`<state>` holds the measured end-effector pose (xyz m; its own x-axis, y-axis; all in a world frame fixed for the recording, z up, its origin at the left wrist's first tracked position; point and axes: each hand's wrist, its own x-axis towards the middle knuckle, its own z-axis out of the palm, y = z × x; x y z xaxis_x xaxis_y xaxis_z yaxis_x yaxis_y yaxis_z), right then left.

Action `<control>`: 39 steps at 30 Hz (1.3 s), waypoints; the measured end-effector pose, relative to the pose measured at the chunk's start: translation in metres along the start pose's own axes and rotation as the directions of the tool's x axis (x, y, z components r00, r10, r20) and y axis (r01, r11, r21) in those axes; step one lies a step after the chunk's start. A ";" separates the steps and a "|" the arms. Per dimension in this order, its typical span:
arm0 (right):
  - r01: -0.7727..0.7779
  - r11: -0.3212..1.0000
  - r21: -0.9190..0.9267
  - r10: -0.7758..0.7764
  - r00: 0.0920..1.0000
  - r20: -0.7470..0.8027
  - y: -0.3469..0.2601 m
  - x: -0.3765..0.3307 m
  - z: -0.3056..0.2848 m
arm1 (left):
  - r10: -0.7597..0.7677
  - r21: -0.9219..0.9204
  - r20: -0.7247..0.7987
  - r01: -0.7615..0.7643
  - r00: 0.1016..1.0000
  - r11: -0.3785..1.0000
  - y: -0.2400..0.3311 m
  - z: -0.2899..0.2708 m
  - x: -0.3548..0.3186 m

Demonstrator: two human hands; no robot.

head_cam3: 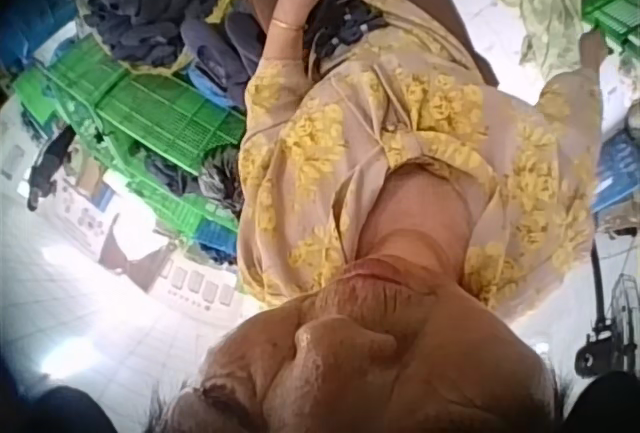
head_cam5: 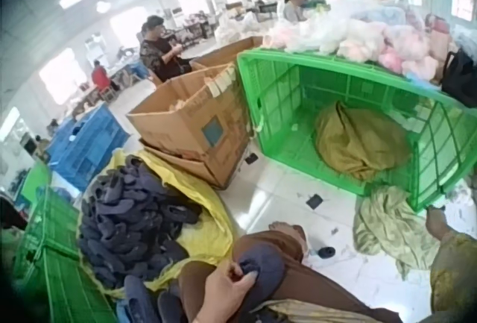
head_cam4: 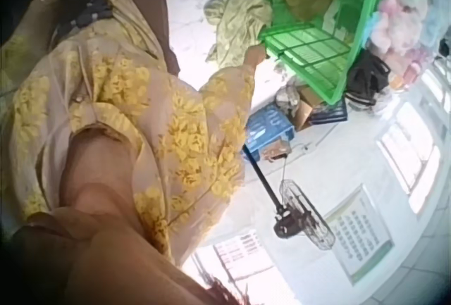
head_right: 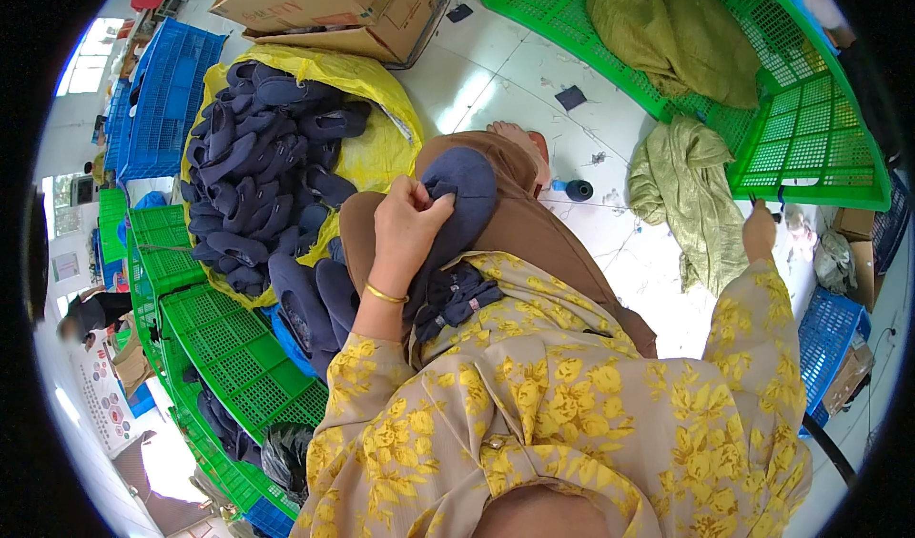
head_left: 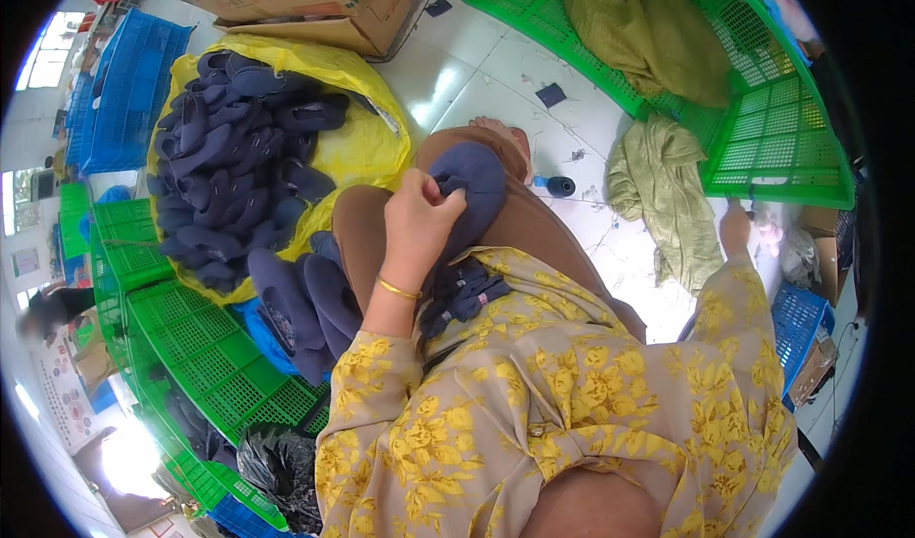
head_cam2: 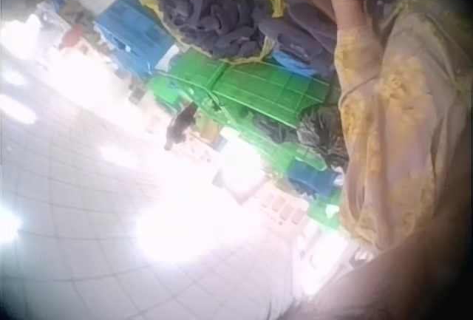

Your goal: The person sits on the floor and uses a blue-handled tool to stitch the upper part of a dark blue shoe. They repeatedly insert the tool into the shoe's edge and pull the thread to secure the seam.

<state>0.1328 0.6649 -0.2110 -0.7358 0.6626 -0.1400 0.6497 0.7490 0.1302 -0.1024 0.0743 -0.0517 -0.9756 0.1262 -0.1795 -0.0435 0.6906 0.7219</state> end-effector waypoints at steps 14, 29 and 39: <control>0.315 0.732 0.604 -0.352 0.934 -0.060 -0.227 -0.091 -0.074 | 0.101 -0.162 0.714 0.023 0.693 0.986 0.006 -0.130 -0.171; 0.362 0.680 0.637 -0.421 0.905 -0.064 -0.236 -0.110 -0.064 | 0.057 -0.377 0.863 0.563 0.503 0.736 0.043 -0.143 -0.180; 0.369 0.676 0.638 -0.431 0.900 -0.064 -0.250 -0.120 -0.079 | 0.348 -0.400 0.879 0.108 0.327 0.910 0.052 -0.114 -0.143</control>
<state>0.0440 0.3977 -0.1494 -0.9545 0.2734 -0.1188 0.2893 0.7537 -0.5902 0.0101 0.0105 0.0877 -0.1456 0.9071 -0.3950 -0.2309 0.3571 0.9051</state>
